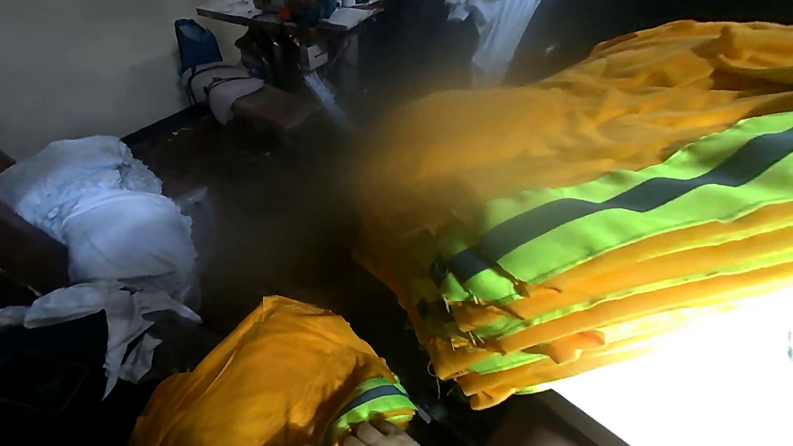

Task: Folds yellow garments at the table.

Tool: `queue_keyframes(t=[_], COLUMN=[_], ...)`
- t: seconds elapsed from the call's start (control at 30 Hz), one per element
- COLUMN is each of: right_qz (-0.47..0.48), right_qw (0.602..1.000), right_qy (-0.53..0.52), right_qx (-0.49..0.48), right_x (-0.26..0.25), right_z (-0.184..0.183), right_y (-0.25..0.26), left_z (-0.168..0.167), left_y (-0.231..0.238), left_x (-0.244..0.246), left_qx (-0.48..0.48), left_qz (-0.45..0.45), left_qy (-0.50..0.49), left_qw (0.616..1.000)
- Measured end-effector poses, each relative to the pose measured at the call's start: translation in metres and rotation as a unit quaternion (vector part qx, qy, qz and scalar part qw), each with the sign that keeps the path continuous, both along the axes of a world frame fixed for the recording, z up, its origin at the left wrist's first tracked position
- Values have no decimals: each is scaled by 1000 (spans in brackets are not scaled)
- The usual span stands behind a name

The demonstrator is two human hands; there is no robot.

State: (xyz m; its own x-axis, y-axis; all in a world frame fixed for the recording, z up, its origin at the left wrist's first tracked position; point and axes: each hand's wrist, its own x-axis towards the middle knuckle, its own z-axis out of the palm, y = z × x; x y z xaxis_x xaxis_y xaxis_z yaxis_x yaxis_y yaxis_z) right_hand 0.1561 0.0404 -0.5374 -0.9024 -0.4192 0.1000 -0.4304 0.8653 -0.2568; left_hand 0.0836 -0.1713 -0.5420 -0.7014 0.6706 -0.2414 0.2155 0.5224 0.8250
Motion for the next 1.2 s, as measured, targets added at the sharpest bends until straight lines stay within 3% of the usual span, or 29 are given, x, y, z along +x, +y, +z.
queue_keyframes(t=[0.17, 0.3, 0.43, 0.57, 0.67, 0.83, 0.9, 1.03, 1.13, 1.2], right_qz=[-57, 6, 21, -14, -42, 18, 24, 2, -33, -25], right_qw=[996, 999, 1000, 999, 998, 999, 999, 1000, 997, 996], right_qy=[71, 43, -8, -23, 26, 18, 16, 17, 73, 82], right_qx=[-7, -19, 1, -34, -31, -30, -13, 1, -4, -4], right_x=[0, 1, -2, 0, 1, 0, -2, -3, -3, -2], right_z=[8, 5, -1, 3, 4, 5, -3, -2, 3, 5], right_y=[0, -1, -3, 0, -1, -2, -3, -3, -3, -3], left_z=[6, 7, 2, 5, 12, 2, 0, -2, 2, 4], left_y=[4, 0, -1, 1, 6, -4, -5, -4, 2, 4], left_x=[7, 1, -3, 2, 8, -4, -7, -2, 6, 6], left_qx=[-46, 19, 30, -33, -80, 45, 55, 11, -60, -62], left_qz=[-23, 45, 39, -19, -25, 54, 56, 24, -10, 3], left_qy=[56, -51, -69, 21, 55, -105, -123, -63, 29, 26], left_qw=[997, 998, 996, 999, 995, 992, 989, 998, 998, 998])
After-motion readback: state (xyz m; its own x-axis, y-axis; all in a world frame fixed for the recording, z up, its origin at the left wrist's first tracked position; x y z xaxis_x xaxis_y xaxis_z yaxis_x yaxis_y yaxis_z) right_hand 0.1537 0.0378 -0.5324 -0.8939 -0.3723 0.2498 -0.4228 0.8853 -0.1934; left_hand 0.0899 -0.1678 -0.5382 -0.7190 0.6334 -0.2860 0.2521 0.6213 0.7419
